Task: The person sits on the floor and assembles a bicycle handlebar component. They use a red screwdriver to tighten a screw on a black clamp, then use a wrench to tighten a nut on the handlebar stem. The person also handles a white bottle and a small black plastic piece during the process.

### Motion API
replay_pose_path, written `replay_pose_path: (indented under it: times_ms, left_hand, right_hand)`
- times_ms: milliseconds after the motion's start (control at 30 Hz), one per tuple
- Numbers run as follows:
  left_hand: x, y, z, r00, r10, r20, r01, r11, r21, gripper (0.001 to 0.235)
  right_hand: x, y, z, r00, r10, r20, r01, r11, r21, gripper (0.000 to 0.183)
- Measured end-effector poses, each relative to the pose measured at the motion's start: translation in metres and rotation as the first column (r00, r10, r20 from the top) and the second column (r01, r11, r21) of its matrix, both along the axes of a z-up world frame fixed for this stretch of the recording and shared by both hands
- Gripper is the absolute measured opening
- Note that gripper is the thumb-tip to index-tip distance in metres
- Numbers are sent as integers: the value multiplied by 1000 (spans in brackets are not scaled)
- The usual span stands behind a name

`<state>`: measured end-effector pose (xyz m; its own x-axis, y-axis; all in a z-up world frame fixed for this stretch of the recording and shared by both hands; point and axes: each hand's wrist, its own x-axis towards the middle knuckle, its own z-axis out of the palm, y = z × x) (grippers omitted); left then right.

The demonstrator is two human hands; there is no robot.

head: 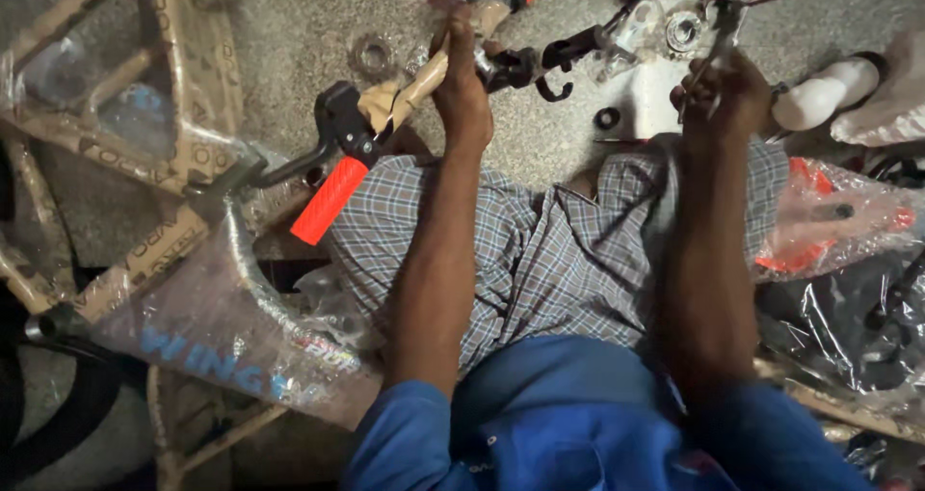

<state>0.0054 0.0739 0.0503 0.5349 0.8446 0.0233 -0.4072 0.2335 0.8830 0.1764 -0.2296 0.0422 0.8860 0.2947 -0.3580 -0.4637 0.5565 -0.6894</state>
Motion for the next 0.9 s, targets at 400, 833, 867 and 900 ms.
replay_pose_path:
  times_ms: [400,833,867,900]
  left_hand:
    - [2,-3,9,999,-45,7,44,997,60,52]
    - [0,-3,21,985,-123,119,115,991,70,60]
    - [1,-4,23,987,-129,101,118,988,100,60]
    - [2,-3,24,988,-130,78,119,984,132,61]
  right_hand:
    - [-168,87,147,474,434,766,57,853,-519,56]
    - [-179,110,129,341,728,594,63,613,-787,58]
    - [-176,111,126,257,853,455,47,459,-887,62]
    - [-175,110,124,335,825,455,28,474,-880,58]
